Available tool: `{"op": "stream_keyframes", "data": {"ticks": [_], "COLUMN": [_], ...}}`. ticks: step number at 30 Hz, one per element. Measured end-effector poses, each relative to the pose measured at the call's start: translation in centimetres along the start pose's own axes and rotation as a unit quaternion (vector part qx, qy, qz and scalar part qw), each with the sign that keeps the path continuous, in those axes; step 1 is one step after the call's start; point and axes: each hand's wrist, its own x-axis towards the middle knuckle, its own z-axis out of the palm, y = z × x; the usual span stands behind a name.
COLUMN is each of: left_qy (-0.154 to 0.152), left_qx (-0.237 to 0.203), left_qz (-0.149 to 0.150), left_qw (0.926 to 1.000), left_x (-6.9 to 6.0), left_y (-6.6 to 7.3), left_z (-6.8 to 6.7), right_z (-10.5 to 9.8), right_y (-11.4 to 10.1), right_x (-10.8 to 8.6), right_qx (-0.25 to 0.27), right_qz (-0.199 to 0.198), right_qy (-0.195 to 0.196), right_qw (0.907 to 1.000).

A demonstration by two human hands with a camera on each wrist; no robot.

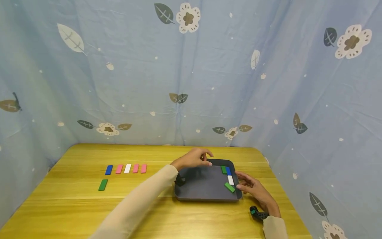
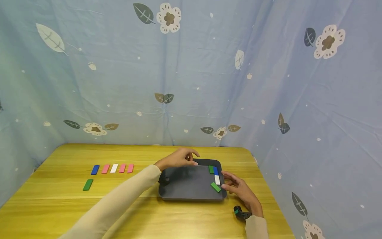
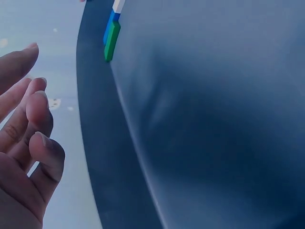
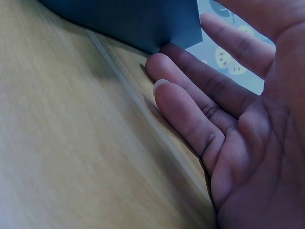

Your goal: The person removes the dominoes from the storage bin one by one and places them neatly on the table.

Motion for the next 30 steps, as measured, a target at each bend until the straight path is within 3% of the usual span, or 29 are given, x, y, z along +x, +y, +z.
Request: {"op": "stream_keyframes", "data": {"ticks": [7, 16, 23, 30], "left_qy": [-0.001, -0.013, -0.017, -0.031], "left_qx": [-0.003, -0.023, -0.033, -0.029], "left_qz": [0.007, 0.006, -0.012, -0.031], "left_qw": [1.0, 0.9996, 0.9992, 0.9986], "left_x": [1.5, 3.0, 3.9, 4.4], "left_y": [-0.5, 0.0, 0.3, -0.1], "left_z": [1.6, 3.5, 4.8, 5.8], "right_z": [-0.1, -0.1, -0.1, 0.1], "right_y": [0.1, 0.0, 0.0, 0.0], "right_x": [0.0, -0.1, -0.1, 0.0], "right_qx": [-0.003, -0.002, 0.01, 0.008], "right_qz": [0.002, 0.003, -0.002, -0.001], "right_qy": [0.009, 0.014, -0.004, 0.0], "right_qw": [0.9999, 0.9999, 0.9999, 1.0]}}
